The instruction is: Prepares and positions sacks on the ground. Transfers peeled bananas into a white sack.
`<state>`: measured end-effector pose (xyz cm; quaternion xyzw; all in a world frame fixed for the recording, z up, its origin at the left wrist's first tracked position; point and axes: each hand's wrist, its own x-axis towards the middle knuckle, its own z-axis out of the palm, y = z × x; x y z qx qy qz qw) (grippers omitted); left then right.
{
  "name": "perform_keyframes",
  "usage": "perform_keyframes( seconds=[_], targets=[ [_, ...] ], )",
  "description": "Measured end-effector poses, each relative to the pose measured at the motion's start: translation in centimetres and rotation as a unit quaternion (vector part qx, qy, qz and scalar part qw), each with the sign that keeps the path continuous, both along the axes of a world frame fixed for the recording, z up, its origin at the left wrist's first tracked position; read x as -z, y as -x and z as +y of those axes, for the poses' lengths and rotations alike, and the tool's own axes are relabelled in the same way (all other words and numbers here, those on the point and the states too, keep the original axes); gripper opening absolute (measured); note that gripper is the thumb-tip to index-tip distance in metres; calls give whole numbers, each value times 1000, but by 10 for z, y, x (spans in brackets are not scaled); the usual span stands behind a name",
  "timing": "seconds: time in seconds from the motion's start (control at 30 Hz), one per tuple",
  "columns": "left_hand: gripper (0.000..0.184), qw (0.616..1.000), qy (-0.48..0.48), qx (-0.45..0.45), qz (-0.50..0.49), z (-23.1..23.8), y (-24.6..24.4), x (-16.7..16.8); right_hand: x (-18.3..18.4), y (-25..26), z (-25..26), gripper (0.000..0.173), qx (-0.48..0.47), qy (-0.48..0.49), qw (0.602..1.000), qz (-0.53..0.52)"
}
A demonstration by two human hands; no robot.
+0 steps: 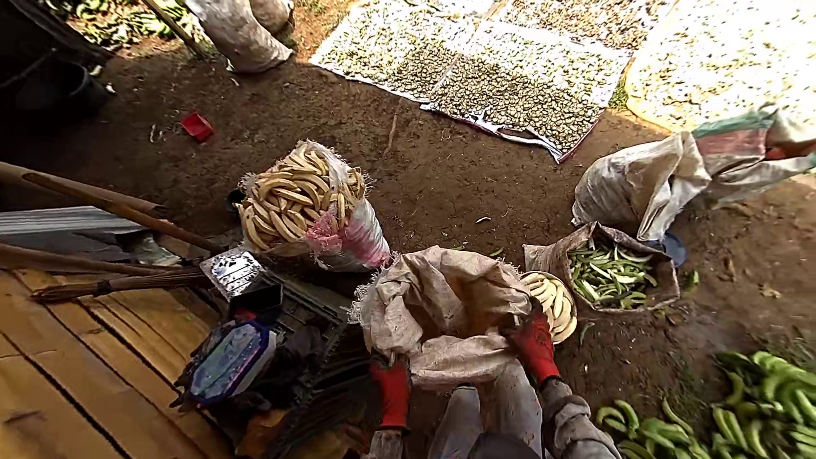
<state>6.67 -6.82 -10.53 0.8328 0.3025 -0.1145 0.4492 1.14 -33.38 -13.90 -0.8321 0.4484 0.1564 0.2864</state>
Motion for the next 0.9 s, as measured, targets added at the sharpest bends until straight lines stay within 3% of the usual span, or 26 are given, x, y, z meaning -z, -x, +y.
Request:
perform_keyframes(
  seconds=[0.03,0.1,0.13,0.17,0.23,0.3,0.37,0.4,0.47,0.53,0.6,0.7,0.9],
  targets=[
    [66,1000,26,3,-15,-3,-2,-1,-10,2,2,107,-50,68,996,-40],
    [65,996,84,33,-25,-2,0,2,-23,6,9,70,-151,193,945,-215],
    [63,991,122,58,-23,-1,4,1,-26,1,16,45,-191,194,925,-264],
    [61,980,174,95,-12,-2,9,-7,-28,-8,24,33,-226,125,932,-254],
    [62,940,283,181,58,-9,16,-40,-19,-36,30,47,-251,-70,959,-108],
    [64,902,338,240,120,-8,8,-49,4,-64,19,66,-250,-141,958,17],
    [66,931,301,178,104,-8,-8,-35,16,-81,3,64,-312,-197,925,90],
    [66,951,270,130,79,-9,-16,-24,16,-78,-4,58,-344,-233,906,79],
    [69,976,200,83,31,-17,-34,6,8,-51,-20,42,-340,-263,900,-64],
    [68,988,130,85,7,-38,-48,26,20,-8,-35,30,-190,-232,911,-283],
    [66,990,73,118,1,-61,-65,47,57,31,-64,27,31,-174,902,-395],
    [66,980,35,194,-4,-94,-93,97,144,85,-138,34,292,-132,899,-299],
    [69,947,-8,318,37,-164,-133,225,323,155,-233,38,449,-124,876,-122]
  ],
)
